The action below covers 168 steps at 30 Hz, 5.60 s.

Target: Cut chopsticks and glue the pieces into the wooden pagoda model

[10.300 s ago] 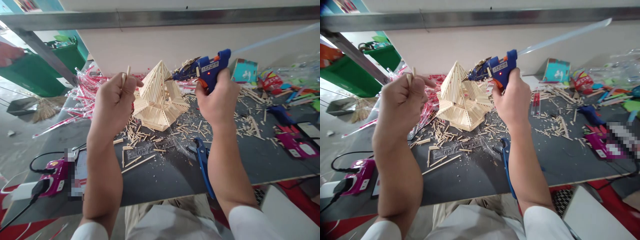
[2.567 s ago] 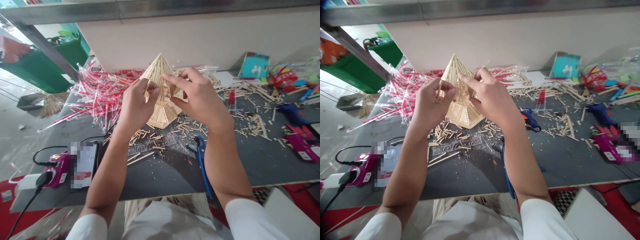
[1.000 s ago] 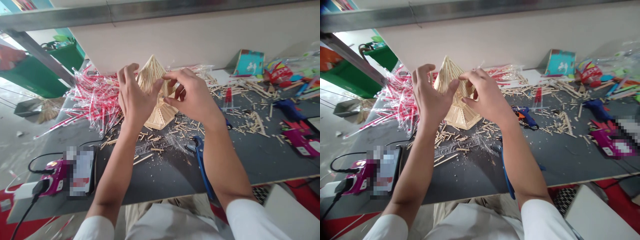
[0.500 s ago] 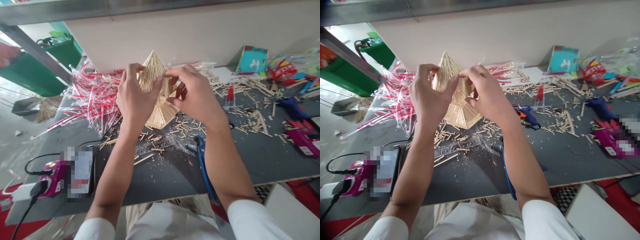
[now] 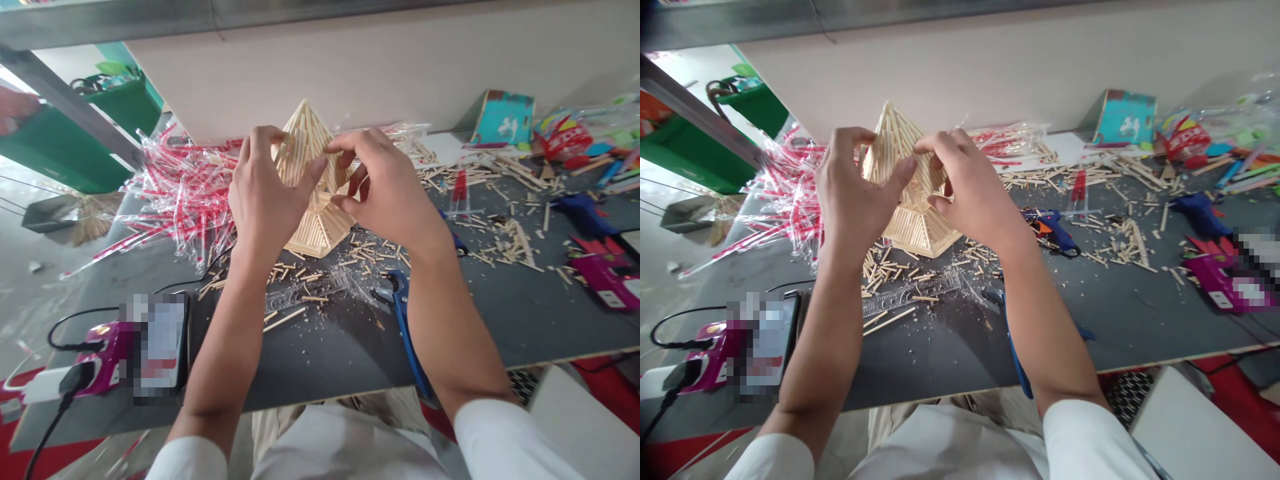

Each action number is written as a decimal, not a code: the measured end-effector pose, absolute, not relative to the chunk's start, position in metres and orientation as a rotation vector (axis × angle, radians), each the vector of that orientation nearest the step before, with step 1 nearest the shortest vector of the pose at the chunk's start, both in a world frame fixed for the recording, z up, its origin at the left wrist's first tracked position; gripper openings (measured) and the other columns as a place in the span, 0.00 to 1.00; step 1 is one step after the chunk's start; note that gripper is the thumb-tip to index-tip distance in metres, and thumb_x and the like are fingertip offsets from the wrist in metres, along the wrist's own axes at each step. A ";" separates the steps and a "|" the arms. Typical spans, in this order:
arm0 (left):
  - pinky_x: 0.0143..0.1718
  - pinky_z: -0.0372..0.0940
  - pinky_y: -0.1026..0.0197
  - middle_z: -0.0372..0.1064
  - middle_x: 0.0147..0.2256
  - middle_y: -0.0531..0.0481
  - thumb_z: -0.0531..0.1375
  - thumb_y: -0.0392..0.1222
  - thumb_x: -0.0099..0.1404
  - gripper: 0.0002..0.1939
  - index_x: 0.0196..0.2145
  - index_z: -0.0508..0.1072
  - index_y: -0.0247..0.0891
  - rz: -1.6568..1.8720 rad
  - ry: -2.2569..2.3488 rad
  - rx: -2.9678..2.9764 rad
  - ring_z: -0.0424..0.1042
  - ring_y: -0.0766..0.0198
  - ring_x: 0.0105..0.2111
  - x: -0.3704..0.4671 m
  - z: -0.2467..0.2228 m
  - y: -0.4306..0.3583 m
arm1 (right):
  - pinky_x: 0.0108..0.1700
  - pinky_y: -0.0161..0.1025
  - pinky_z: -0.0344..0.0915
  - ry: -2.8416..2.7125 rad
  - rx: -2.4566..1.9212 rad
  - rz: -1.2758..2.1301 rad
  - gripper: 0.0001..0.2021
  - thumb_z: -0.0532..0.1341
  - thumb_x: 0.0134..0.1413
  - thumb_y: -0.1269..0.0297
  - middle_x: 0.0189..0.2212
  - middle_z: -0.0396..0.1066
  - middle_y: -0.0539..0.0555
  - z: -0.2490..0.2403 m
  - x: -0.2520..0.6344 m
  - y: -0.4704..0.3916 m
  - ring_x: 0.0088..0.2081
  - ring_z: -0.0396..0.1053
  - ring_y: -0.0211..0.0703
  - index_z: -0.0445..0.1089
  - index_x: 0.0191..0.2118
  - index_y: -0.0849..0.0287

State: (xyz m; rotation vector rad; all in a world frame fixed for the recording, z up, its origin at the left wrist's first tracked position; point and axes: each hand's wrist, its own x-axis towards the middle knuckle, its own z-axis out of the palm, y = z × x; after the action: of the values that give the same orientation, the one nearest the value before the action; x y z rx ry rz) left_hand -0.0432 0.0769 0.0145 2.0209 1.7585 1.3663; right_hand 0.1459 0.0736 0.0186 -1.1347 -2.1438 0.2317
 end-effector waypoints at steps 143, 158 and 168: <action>0.35 0.64 0.57 0.75 0.33 0.50 0.60 0.51 0.68 0.13 0.43 0.79 0.45 0.999 1.692 2.173 0.72 0.60 0.32 -0.087 0.048 0.042 | 0.61 0.54 0.63 -2.201 -1.215 -0.004 0.17 0.55 0.73 0.56 0.60 0.71 0.53 -0.048 0.156 0.031 0.59 0.64 0.55 0.75 0.58 0.50; 0.39 0.62 0.57 0.73 0.31 0.53 0.60 0.47 0.69 0.11 0.43 0.79 0.42 0.797 1.681 2.323 0.69 0.65 0.31 -0.086 0.054 0.035 | 0.69 0.56 0.50 -2.466 -1.195 -0.192 0.37 0.36 0.71 0.38 0.77 0.40 0.51 -0.054 0.142 0.030 0.73 0.47 0.57 0.47 0.75 0.54; 0.38 0.61 0.57 0.74 0.31 0.53 0.60 0.50 0.70 0.12 0.43 0.79 0.43 0.751 1.687 2.331 0.70 0.63 0.32 -0.089 0.054 0.035 | 0.68 0.57 0.50 -2.434 -1.188 -0.221 0.36 0.38 0.70 0.37 0.76 0.43 0.48 -0.055 0.141 0.032 0.72 0.48 0.58 0.45 0.76 0.49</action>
State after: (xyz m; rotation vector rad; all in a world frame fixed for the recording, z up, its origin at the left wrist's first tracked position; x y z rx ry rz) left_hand -0.0891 0.0354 0.0538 2.3309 1.6867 0.7512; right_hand 0.1406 0.0325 -0.0547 -1.1880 -2.4341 -0.2210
